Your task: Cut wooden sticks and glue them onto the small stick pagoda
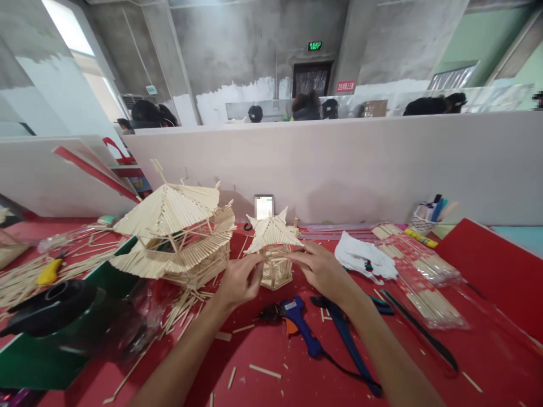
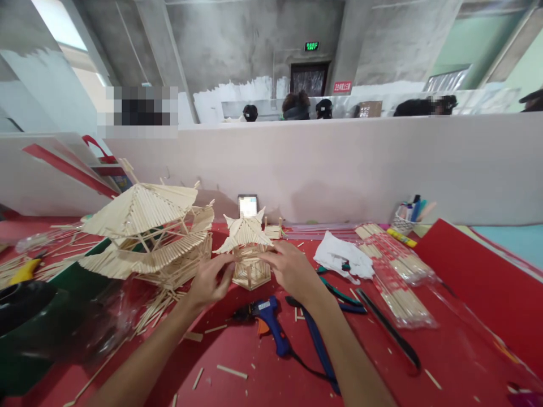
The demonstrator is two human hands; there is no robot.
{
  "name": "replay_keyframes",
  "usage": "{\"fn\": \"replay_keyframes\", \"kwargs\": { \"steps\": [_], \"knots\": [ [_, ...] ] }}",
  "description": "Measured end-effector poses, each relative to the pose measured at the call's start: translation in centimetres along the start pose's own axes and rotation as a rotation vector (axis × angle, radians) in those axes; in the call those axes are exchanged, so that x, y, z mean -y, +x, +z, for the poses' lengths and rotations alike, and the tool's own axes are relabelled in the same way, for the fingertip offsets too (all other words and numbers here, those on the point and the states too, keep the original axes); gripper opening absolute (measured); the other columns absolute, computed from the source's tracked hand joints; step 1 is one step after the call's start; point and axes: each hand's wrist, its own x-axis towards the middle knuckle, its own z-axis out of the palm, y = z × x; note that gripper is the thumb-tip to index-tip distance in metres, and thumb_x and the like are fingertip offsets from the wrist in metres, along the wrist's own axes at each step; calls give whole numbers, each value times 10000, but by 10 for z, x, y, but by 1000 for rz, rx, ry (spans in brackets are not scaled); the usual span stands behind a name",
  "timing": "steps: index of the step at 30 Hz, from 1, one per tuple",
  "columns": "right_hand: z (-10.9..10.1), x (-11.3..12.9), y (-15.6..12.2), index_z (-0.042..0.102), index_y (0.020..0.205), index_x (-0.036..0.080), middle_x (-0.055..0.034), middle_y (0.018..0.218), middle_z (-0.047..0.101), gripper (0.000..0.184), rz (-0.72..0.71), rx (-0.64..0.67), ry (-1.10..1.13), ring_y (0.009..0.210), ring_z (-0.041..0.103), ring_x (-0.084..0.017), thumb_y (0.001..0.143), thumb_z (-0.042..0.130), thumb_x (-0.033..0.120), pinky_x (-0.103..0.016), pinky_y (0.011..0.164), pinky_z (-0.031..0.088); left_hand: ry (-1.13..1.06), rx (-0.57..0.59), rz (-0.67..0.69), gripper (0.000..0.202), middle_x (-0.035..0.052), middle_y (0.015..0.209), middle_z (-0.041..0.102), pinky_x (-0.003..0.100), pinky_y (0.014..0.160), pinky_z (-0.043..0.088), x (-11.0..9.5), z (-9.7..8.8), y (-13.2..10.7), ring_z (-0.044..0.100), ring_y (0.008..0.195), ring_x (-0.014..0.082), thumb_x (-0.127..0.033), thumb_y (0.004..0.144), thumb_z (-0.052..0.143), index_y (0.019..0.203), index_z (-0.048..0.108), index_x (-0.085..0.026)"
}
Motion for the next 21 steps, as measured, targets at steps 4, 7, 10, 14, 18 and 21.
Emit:
{"fn": "replay_keyframes", "kwargs": {
  "steps": [4, 7, 10, 14, 18, 21],
  "knots": [
    [4, -3, -3, 717, 1094, 240, -78, 964, 675, 257, -37, -34, 2, 933, 604, -232, 935, 552, 123, -382, 816, 541, 30, -27, 40, 188, 62, 825, 739, 257, 649, 506, 9, 7, -4, 685, 679, 158, -159, 913, 456, 1021, 608, -173],
    [7, -3, -5, 721, 1073, 263, -78, 954, 642, 247, -33, -32, -1, 905, 605, -218, 943, 549, 144, -360, 793, 547, 29, -9, 40, 183, 53, 810, 731, 261, 648, 504, 11, 7, -7, 683, 676, 162, -167, 912, 454, 1018, 603, -176],
    [8, -3, -7, 720, 1049, 263, -81, 965, 629, 240, -13, -19, -15, 900, 609, -213, 942, 544, 139, -356, 797, 551, 18, 49, -31, 198, 41, 803, 709, 257, 647, 497, 11, 6, -12, 665, 667, 157, -173, 923, 448, 1065, 586, -174],
    [9, -2, -8, 719, 1024, 249, -82, 967, 651, 263, -20, -24, 21, 907, 615, -213, 946, 512, 105, -357, 802, 552, -32, 136, -114, 246, 39, 846, 699, 245, 640, 495, 11, 2, -19, 652, 678, 153, -175, 923, 458, 1146, 561, -178],
    [9, -1, -9, 707, 1043, 249, -77, 975, 668, 234, -11, -40, 40, 928, 612, -217, 953, 525, 132, -363, 816, 551, -62, 137, -84, 276, 75, 941, 715, 252, 680, 516, 13, -3, -18, 675, 769, 172, -159, 922, 461, 1171, 576, -175],
    [8, -1, -9, 713, 1024, 248, -79, 954, 658, 203, 6, -45, 47, 905, 621, -213, 962, 535, 175, -359, 791, 559, -61, 154, -37, 338, 91, 1010, 714, 253, 724, 534, 16, -4, -18, 687, 860, 185, -127, 915, 460, 1227, 578, -183]
  ]
}}
